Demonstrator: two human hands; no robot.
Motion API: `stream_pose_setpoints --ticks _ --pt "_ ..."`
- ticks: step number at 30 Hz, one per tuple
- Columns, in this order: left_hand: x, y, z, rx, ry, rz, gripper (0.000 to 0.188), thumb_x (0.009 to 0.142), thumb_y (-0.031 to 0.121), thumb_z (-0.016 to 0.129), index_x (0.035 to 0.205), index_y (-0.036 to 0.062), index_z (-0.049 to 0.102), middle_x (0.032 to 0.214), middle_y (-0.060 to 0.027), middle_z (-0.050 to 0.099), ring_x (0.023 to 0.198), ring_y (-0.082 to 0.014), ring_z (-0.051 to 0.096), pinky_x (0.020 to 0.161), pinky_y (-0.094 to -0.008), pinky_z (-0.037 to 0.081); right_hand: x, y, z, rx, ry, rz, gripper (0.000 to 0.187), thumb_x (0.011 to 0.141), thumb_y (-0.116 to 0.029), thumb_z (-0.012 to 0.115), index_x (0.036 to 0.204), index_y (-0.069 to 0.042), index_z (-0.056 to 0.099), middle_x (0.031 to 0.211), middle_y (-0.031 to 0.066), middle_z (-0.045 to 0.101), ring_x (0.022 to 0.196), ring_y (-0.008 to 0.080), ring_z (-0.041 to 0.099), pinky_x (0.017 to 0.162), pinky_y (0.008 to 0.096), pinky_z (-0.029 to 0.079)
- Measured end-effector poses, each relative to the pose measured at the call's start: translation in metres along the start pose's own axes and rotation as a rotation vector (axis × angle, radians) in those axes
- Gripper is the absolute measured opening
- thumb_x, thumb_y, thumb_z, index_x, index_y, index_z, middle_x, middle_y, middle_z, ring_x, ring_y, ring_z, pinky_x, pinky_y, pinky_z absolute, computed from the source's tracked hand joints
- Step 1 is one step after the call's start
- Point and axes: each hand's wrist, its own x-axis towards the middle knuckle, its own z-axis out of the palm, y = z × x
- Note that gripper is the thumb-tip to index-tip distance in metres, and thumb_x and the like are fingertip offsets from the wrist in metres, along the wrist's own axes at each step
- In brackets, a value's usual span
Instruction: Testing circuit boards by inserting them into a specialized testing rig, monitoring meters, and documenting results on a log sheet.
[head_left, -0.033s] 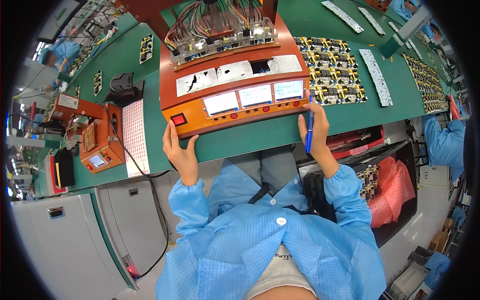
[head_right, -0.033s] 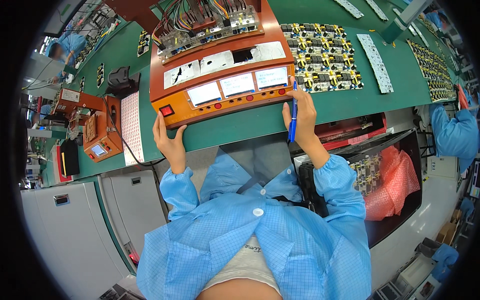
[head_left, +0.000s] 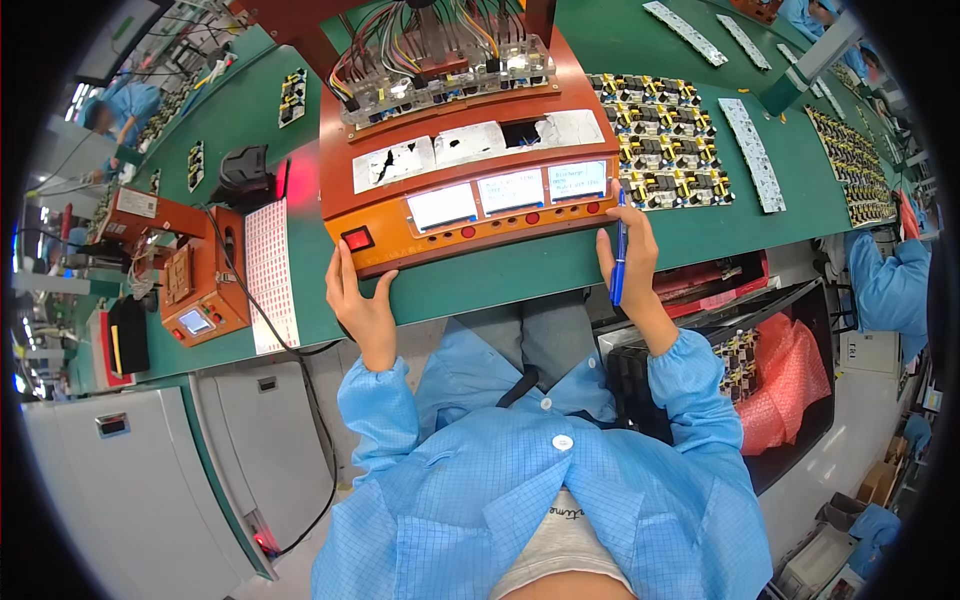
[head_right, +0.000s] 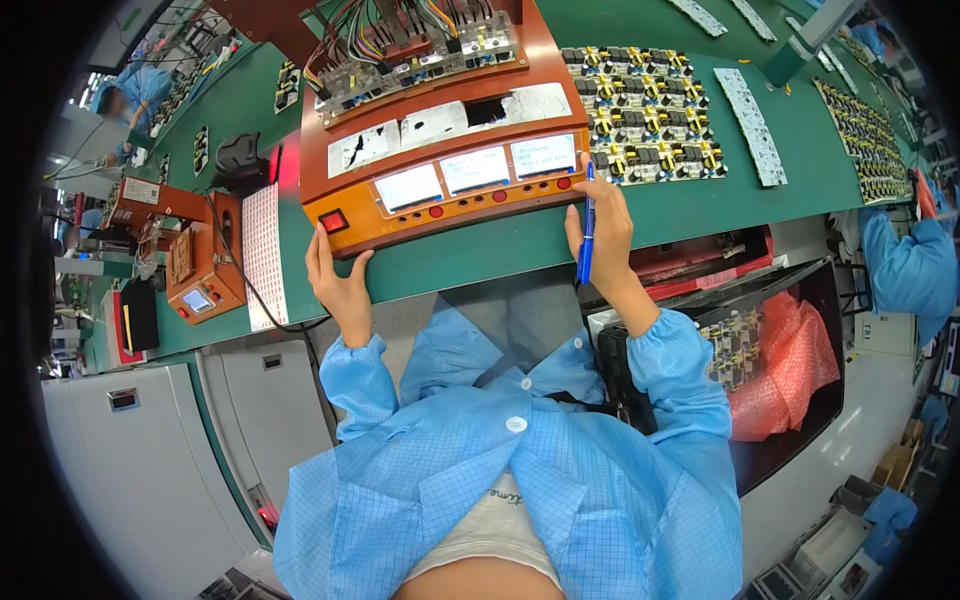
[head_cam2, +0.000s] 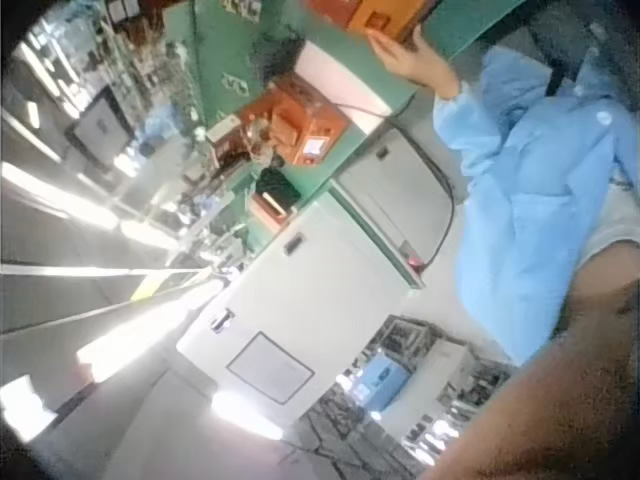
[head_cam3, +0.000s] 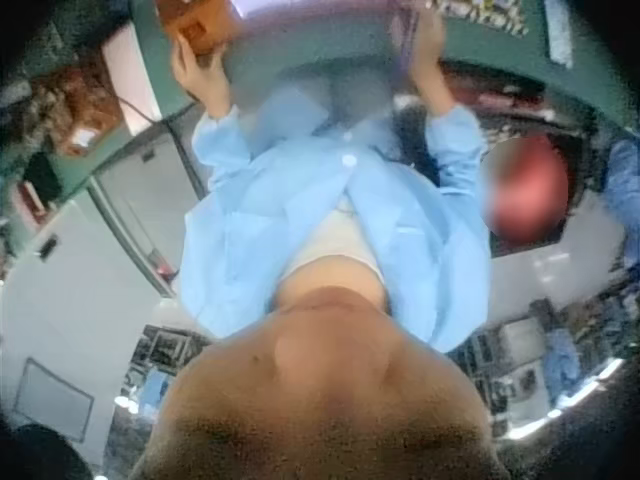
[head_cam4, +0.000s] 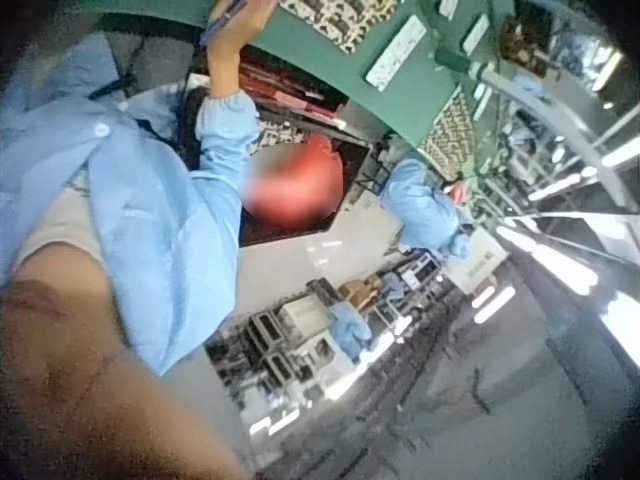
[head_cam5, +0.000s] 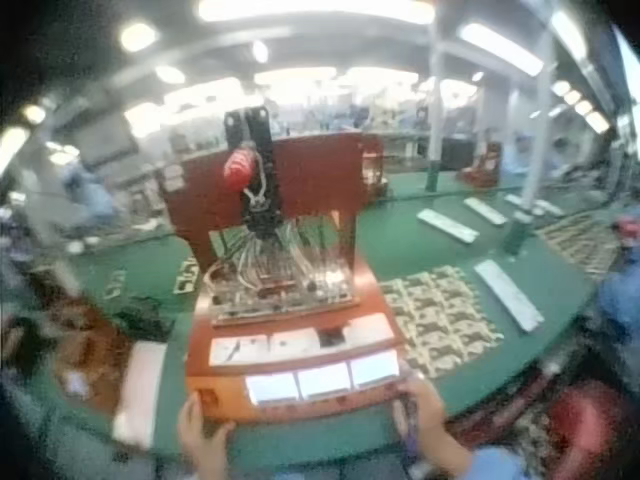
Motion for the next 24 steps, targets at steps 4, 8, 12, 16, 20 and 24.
stream_pose_setpoints --ticks 4,8,12,16,20,24 --pt "-0.0001 0.0017 0.0003 -0.004 0.003 0.003 0.081 0.066 0.006 0.079 0.138 0.0173 0.042 0.131 -0.0077 0.047 0.117 -0.0286 0.045 0.096 -0.0375 0.043 0.0002 -0.0002 -0.0004 -0.004 -0.008 0.006 0.03 0.074 0.004 0.06 0.103 -0.002 0.05 0.114 0.02 0.057 0.091 0.0349 0.058 0.08 0.0374 0.046" --pt "0.0004 0.0009 0.0001 -0.01 0.004 0.01 0.081 0.066 0.005 0.079 0.138 0.0172 0.042 0.131 -0.0076 0.047 0.117 -0.0285 0.045 0.096 -0.0377 0.043 -0.0002 0.0013 -0.0005 0.002 -0.013 -0.001 0.031 0.076 0.005 0.059 0.105 -0.002 0.05 0.104 0.0211 0.059 0.09 0.0351 0.058 0.08 0.0368 0.045" --pt "0.0003 0.0011 0.0001 -0.001 0.006 0.012 0.081 0.066 0.005 0.079 0.138 0.0172 0.042 0.132 -0.0073 0.047 0.117 -0.0284 0.045 0.097 -0.0377 0.043 0.0001 0.0012 0.0002 -0.008 -0.009 -0.007 0.032 0.076 0.005 0.059 0.105 -0.002 0.05 0.105 0.021 0.059 0.09 0.0353 0.058 0.081 0.0367 0.045" --pt "0.0009 0.0024 -0.0002 0.016 0.019 0.028 0.078 0.067 0.007 0.079 0.136 0.0154 0.044 0.129 -0.0085 0.048 0.115 -0.0278 0.048 0.095 -0.0382 0.044 0.0015 0.0007 -0.0005 0.002 -0.01 -0.009 0.032 0.076 0.005 0.059 0.105 -0.002 0.049 0.109 0.0211 0.059 0.091 0.0354 0.058 0.081 0.0367 0.045" --pt "0.0007 0.0031 -0.0013 0.013 0.019 0.024 0.078 0.067 0.006 0.078 0.136 0.0155 0.044 0.129 -0.0086 0.048 0.115 -0.0277 0.048 0.095 -0.0381 0.044 0.0008 0.0002 -0.0003 0.001 -0.015 -0.006 0.032 0.076 0.006 0.058 0.105 -0.002 0.049 0.111 0.021 0.059 0.091 0.0351 0.058 0.081 0.0367 0.045" --pt "0.0003 0.0028 -0.0008 0.008 0.016 0.018 0.079 0.066 0.005 0.079 0.136 0.0155 0.044 0.129 -0.0086 0.048 0.115 -0.0276 0.048 0.095 -0.0381 0.044 0.0005 0.0002 -0.0006 -0.007 -0.009 -0.01 0.032 0.076 0.006 0.058 0.105 -0.002 0.049 0.111 0.0209 0.059 0.091 0.0351 0.058 0.081 0.0367 0.045"
